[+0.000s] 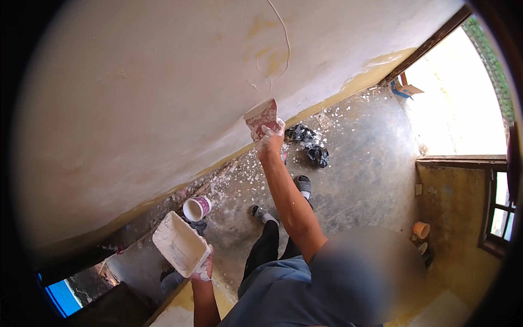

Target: The person applies plaster to a wall using a putty knife, taking more material from a plastic container as needed.

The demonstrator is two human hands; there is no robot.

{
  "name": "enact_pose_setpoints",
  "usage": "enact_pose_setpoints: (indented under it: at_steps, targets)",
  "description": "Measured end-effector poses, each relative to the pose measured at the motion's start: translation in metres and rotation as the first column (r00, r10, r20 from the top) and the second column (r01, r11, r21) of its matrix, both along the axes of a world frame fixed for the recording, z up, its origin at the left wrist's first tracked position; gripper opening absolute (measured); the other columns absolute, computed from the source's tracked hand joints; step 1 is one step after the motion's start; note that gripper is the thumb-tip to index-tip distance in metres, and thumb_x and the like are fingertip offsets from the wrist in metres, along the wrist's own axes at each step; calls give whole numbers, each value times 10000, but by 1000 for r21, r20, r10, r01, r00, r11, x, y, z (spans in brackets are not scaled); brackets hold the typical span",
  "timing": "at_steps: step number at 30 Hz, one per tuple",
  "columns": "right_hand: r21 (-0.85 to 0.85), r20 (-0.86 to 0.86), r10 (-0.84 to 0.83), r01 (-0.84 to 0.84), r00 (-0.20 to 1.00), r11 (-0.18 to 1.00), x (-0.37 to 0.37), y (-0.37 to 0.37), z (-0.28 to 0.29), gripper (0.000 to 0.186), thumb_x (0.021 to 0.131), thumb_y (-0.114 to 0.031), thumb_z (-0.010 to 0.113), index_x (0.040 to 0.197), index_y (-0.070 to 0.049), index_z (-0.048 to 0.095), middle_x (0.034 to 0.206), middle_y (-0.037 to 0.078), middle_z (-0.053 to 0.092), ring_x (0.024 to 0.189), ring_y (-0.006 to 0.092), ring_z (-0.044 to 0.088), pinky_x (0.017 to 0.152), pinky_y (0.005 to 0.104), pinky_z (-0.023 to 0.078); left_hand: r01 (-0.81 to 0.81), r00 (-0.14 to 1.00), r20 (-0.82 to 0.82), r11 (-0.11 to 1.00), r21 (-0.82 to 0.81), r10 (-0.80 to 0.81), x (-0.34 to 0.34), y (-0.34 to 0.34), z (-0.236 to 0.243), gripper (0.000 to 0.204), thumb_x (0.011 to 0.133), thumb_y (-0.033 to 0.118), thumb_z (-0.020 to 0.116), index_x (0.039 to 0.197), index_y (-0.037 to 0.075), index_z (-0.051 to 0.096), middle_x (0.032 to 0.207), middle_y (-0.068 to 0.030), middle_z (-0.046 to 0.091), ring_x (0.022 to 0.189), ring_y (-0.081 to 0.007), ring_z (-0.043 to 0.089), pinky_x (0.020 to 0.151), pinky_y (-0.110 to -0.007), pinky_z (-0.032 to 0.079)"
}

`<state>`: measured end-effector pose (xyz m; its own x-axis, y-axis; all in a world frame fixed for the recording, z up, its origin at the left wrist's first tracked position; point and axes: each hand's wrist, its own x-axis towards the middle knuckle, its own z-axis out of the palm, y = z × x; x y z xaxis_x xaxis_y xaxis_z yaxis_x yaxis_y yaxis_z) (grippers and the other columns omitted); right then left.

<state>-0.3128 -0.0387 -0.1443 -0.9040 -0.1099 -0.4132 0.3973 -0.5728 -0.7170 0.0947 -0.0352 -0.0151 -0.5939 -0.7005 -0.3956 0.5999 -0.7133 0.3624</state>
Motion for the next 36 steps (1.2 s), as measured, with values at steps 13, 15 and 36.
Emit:
enact_pose_setpoints:
  at_steps: [13,15,36]
  targets:
    - [552,-323,-8,195,946,811,-176,86,14,312,899,-11,534,1211,-1,528,1121,158,611,1013,260,583,880,360,465,3,995,-102,1000,-20,-5,0,3,1,706,918,517,517,1470,119,329,1456,-206,393,1248,-416,454,974,-613,409]
    - [579,-348,54,169,936,798,-153,66,18,276,953,-74,516,1216,7,511,1137,204,597,1037,281,576,882,383,462,-10,995,-99,1000,-14,9,0,2,1,706,919,509,519,1472,116,324,1455,-207,392,1242,-414,461,970,-611,414]
    - [-277,289,122,-39,949,960,-58,30,-34,135,868,-118,561,974,-40,586,902,106,604,820,292,612,768,485,552,-125,992,-44,987,-103,121,20,1,10,705,923,517,514,1477,127,320,1468,-187,393,1232,-397,483,950,-596,445]
